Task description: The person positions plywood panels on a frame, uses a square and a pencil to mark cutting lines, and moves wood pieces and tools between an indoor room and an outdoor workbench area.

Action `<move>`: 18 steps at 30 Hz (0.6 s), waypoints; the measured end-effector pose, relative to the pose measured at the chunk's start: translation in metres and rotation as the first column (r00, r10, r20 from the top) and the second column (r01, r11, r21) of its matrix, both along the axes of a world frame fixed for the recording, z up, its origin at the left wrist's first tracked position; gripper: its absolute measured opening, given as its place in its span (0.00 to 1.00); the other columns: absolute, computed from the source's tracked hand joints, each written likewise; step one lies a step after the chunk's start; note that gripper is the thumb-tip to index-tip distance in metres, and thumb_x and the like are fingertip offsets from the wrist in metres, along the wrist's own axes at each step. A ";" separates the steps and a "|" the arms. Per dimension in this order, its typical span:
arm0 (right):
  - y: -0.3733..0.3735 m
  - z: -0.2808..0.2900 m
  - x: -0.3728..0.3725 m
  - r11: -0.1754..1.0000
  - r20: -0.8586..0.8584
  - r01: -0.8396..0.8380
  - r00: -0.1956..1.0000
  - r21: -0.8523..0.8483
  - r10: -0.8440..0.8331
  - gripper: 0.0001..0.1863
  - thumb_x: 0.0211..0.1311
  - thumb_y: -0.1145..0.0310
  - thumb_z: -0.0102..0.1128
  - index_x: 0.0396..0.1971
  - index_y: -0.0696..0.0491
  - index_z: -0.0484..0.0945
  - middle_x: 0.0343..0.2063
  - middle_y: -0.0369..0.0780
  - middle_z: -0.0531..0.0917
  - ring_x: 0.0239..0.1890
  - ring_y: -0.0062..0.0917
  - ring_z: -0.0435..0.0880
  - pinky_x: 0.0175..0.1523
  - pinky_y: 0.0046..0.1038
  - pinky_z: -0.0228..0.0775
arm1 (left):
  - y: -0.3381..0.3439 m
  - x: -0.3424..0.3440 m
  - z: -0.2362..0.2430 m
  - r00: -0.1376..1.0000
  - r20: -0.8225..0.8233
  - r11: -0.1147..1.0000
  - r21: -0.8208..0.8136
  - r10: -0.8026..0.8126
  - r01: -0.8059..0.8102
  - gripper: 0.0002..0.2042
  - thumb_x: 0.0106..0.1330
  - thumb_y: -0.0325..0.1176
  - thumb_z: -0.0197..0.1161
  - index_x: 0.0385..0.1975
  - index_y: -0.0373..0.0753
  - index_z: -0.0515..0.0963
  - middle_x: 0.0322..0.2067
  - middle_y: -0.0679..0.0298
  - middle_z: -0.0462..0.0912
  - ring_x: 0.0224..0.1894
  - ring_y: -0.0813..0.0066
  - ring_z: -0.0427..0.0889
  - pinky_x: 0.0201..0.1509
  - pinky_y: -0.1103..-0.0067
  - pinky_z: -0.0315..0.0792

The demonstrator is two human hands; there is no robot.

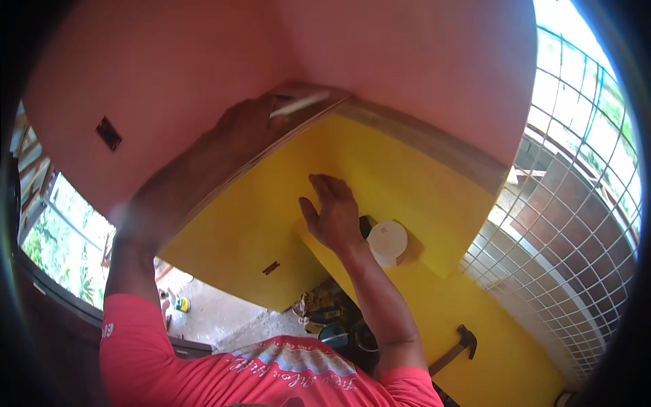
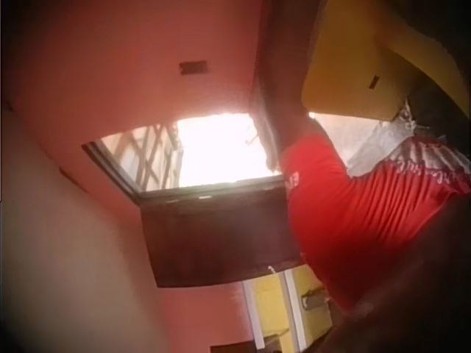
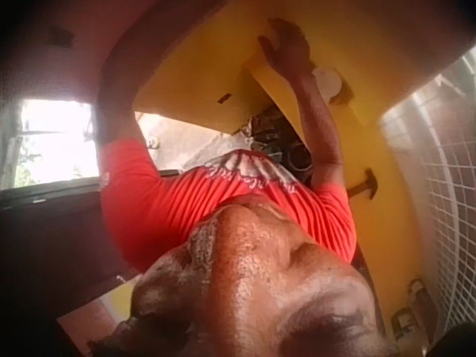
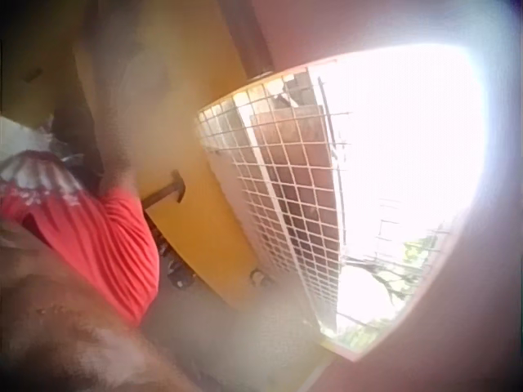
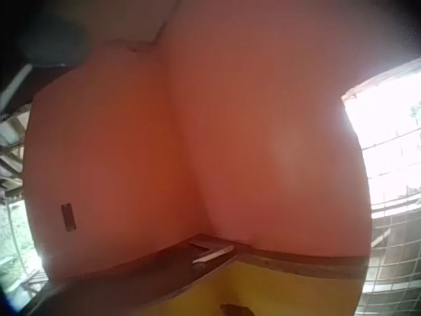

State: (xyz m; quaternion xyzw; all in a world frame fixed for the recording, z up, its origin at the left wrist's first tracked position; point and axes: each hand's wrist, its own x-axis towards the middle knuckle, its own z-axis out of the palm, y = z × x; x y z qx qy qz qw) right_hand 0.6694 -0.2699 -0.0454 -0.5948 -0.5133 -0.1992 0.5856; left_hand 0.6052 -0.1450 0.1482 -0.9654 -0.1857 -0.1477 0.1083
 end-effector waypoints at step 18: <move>0.087 0.056 -0.185 0.982 0.409 0.173 0.903 -0.070 -0.130 0.28 0.33 0.59 0.71 0.42 0.43 0.76 0.43 0.31 0.76 0.53 0.29 0.69 0.61 0.50 0.38 | 0.006 -0.465 0.068 0.765 0.624 0.943 0.325 -0.159 -0.069 0.12 0.66 0.34 0.52 0.45 0.35 0.69 0.33 0.57 0.78 0.31 0.68 0.77 0.36 0.75 0.70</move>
